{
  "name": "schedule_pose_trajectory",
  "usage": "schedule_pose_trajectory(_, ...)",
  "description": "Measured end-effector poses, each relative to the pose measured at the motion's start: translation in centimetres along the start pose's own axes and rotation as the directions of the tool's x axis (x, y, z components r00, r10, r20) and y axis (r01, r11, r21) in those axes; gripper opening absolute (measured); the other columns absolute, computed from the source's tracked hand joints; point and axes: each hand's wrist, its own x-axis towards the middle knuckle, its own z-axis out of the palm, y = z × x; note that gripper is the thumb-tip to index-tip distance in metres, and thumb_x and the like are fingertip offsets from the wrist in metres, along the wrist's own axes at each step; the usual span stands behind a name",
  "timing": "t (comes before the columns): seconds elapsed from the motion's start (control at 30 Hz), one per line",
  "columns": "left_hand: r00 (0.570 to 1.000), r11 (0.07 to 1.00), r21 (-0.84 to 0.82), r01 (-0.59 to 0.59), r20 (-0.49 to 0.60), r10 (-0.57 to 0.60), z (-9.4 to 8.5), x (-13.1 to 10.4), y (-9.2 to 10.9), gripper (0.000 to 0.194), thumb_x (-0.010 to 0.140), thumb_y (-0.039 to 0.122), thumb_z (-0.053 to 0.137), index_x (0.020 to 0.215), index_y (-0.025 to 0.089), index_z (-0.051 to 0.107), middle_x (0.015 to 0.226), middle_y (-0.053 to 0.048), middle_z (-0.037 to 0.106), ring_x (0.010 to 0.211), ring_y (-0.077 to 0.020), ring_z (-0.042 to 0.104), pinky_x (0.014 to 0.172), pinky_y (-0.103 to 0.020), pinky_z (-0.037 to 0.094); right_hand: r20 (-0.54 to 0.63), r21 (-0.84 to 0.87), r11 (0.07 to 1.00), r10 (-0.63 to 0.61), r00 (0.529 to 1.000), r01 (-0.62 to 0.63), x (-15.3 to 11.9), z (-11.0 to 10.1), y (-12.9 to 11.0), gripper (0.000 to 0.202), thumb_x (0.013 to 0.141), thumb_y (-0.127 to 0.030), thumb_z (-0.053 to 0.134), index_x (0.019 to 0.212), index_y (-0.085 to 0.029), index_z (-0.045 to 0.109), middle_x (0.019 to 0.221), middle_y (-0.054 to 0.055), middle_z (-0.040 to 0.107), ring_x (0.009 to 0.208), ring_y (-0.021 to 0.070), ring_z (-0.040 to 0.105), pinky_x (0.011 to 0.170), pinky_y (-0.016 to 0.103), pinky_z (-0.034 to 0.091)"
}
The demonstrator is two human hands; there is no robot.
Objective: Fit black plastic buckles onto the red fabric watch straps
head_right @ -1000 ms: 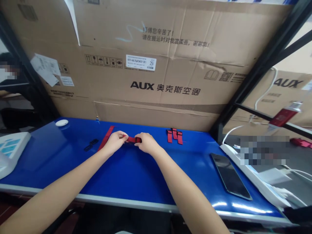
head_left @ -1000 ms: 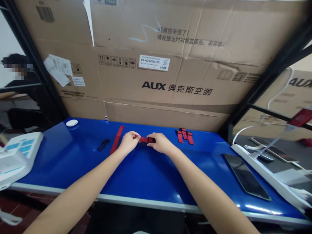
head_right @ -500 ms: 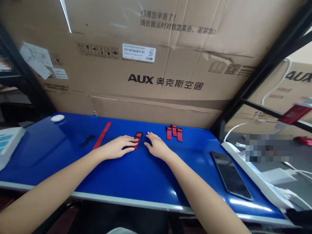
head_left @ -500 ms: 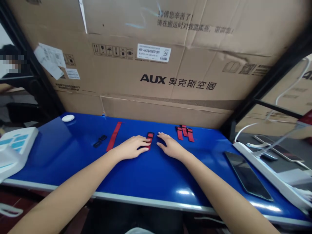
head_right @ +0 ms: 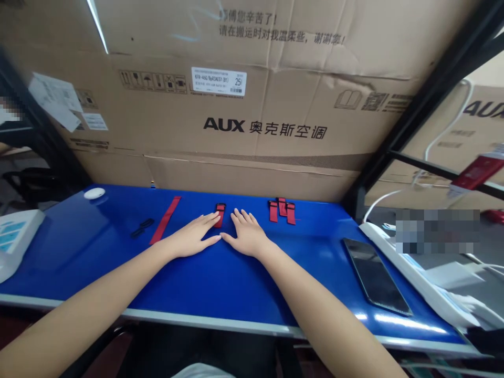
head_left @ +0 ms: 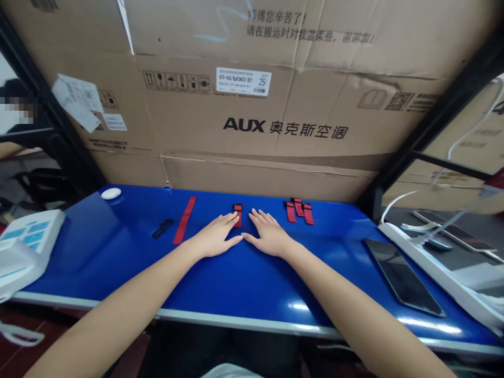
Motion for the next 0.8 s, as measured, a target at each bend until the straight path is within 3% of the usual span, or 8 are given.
schedule_pose_trajectory(0.23,0.986,0.986,0.059,0.157,-0.057,-0.154,-0.1,-0.1,-1.0,0.077,0.091,0.061,0.035,0.148,0.011,0.033,0.158,-0.016,0.021,0.147,-0.0299,0.017,0.118,-0.044,0.014,-0.007,-0.018,0.999,0.036,0.999,-0.036,0.8,0.6,-0.9,0.09,0.088,-0.073,0.025,0.151,-0.009,0.027,0.16,0.014,0.017,0.148,0.0311,0.012,0.119,0.045,0.01)
schedule_pose_trajectory(0.8,0.987,0.985,0.076,0.155,-0.047,-0.152,-0.3,-0.1,-1.1,0.073,0.09,0.058,0.038,0.146,0.011,0.038,0.157,-0.017,0.022,0.147,-0.0304,0.018,0.118,-0.045,0.014,0.01,-0.003,0.999,0.04,0.999,-0.04,0.7,0.3,-1.1,0.089,0.088,-0.073,0.026,0.152,-0.01,0.027,0.16,0.014,0.017,0.148,0.0307,0.012,0.119,0.045,0.01)
